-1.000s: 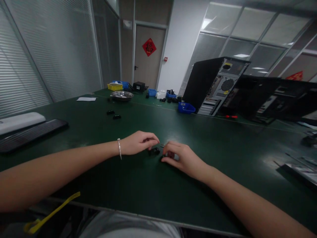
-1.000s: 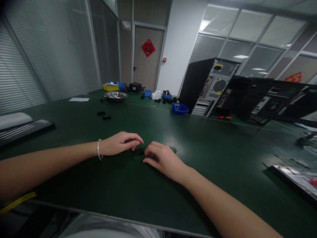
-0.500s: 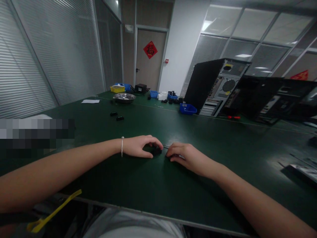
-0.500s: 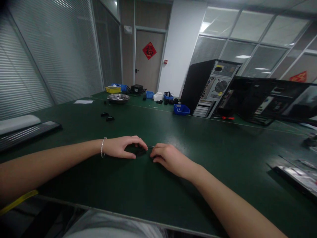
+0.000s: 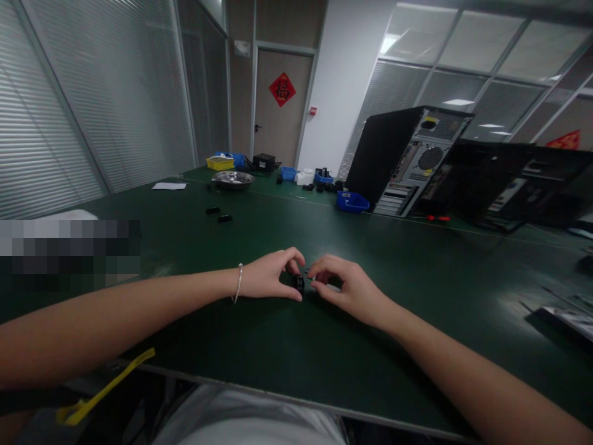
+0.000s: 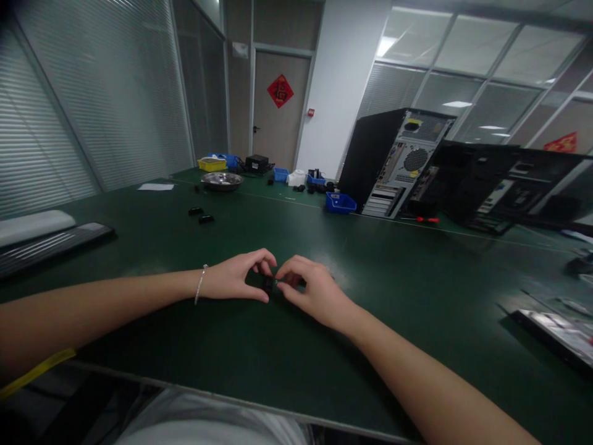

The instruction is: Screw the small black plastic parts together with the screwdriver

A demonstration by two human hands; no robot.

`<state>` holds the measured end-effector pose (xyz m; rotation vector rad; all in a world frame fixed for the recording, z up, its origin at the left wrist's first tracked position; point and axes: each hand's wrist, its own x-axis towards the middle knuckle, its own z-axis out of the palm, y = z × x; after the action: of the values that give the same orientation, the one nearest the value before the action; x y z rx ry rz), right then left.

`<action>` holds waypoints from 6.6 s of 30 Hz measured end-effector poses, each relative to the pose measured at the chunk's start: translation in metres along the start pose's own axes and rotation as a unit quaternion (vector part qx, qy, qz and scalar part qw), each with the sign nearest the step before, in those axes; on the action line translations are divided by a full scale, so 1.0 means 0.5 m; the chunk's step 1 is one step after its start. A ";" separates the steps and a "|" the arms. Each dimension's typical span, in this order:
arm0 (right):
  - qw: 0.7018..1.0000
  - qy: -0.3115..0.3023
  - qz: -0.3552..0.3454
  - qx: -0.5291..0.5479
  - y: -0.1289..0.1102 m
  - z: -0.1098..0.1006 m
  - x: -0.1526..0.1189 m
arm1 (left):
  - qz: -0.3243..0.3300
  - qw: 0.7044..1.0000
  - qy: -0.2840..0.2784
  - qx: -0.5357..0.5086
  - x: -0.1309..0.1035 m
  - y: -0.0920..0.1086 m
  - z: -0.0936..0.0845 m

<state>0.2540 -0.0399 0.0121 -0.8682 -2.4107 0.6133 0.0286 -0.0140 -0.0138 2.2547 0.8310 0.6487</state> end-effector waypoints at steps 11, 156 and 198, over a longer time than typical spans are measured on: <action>0.999 0.027 -0.029 0.016 0.006 0.035 0.015 | 0.009 1.000 0.009 0.004 0.002 0.001 0.004; 0.998 0.014 -0.029 -0.055 0.030 0.011 -0.004 | -0.007 0.999 0.041 -0.031 0.005 -0.006 -0.011; 0.991 -0.027 -0.012 -0.130 0.016 -0.002 -0.013 | 0.102 0.979 -0.021 0.173 0.005 -0.006 -0.021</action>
<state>0.2624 -0.0384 0.0063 -0.9359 -2.5848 0.3221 0.0227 -0.0062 -0.0085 2.6864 0.7443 0.5814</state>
